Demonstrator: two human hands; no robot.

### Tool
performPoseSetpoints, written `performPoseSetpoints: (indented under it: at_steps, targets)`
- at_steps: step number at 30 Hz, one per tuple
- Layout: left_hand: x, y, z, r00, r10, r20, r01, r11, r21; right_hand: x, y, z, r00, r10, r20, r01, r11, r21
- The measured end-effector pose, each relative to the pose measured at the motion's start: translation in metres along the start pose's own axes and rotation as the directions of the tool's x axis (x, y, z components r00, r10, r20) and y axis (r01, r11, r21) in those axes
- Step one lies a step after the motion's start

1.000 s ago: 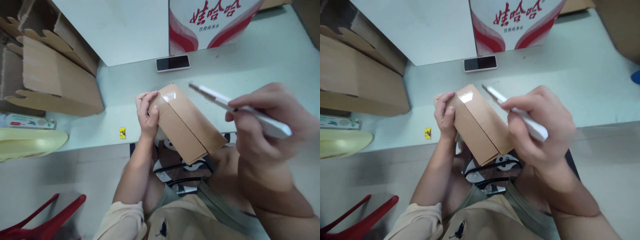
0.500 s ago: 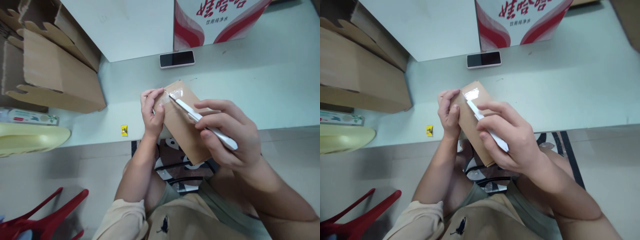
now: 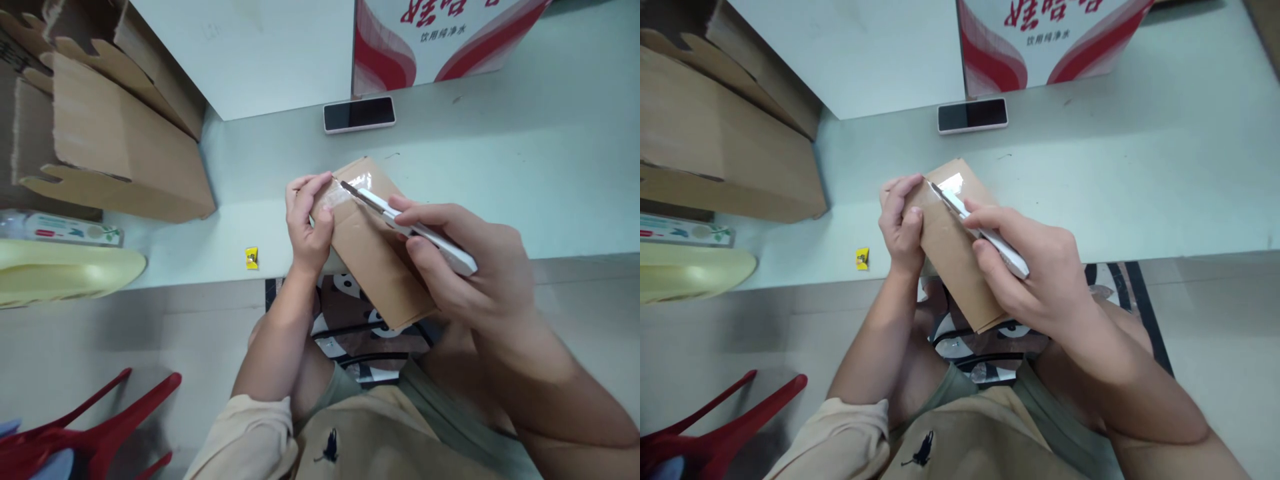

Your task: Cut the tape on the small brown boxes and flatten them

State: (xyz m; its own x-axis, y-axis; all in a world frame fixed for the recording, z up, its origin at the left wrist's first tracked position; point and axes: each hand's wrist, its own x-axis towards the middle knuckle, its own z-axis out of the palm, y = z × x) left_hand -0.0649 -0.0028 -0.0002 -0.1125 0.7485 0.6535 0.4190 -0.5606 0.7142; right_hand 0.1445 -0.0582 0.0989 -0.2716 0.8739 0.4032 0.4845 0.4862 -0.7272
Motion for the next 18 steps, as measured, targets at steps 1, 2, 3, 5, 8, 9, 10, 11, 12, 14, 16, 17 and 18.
performPoseSetpoints:
  at_steps: [1,2,3,5,8,9,10,11,12,14,16,17,18]
  targets:
    - [0.000,0.000,0.000,1.000,0.000,-0.003,0.000,1.000,-0.003,0.000,0.000,0.000,1.000,0.001,0.001,-0.001,1.000,-0.008]
    - [0.000,0.000,0.000,1.000,-0.002,-0.004,0.002,1.000,-0.005,0.001,0.000,0.001,1.000,0.001,0.003,-0.001,1.000,-0.014]
    - [0.000,0.000,0.000,1.000,-0.004,-0.004,0.004,1.000,-0.008,0.001,0.000,0.001,1.000,0.001,0.006,-0.001,1.000,-0.019]
    - [0.000,0.000,0.000,1.000,-0.003,0.000,0.003,1.000,-0.020,0.001,0.000,0.002,1.000,0.005,0.009,-0.004,1.000,-0.022]
    - [0.001,0.001,0.000,1.000,0.010,0.001,-0.010,0.999,-0.038,0.000,0.000,0.002,1.000,0.021,0.000,-0.021,1.000,-0.008]
    - [0.001,0.001,0.000,1.000,0.014,0.000,-0.014,0.999,-0.041,-0.001,0.000,0.003,1.000,0.029,-0.007,-0.029,1.000,-0.001]
    - [0.001,0.002,-0.001,1.000,0.016,0.000,-0.016,0.999,-0.044,-0.002,0.000,0.003,0.999,0.036,-0.014,-0.036,0.999,0.006]
    - [0.001,0.002,-0.001,1.000,0.015,0.000,-0.015,0.999,-0.046,-0.002,0.000,0.003,0.999,0.043,-0.022,-0.043,0.999,0.012]
    - [0.001,0.002,-0.001,1.000,0.013,0.002,-0.013,0.999,-0.046,-0.003,-0.001,0.003,0.998,0.048,-0.030,-0.048,0.999,0.017]
    - [0.001,0.002,-0.001,1.000,0.004,0.007,-0.004,0.999,-0.046,-0.005,-0.002,0.002,0.998,0.047,-0.050,-0.045,0.999,0.027]
    - [0.000,0.001,-0.001,1.000,-0.015,0.011,0.016,0.999,-0.045,-0.007,-0.005,0.001,0.996,0.045,-0.076,-0.042,0.998,0.038]
    - [-0.001,0.000,0.000,1.000,-0.030,0.009,0.030,0.998,-0.050,-0.008,-0.006,0.000,0.994,0.049,-0.094,-0.045,0.998,0.042]
    - [-0.001,-0.001,0.001,0.999,-0.047,0.003,0.047,0.997,-0.058,-0.010,-0.007,-0.001,0.991,0.057,-0.122,-0.051,0.998,0.046]
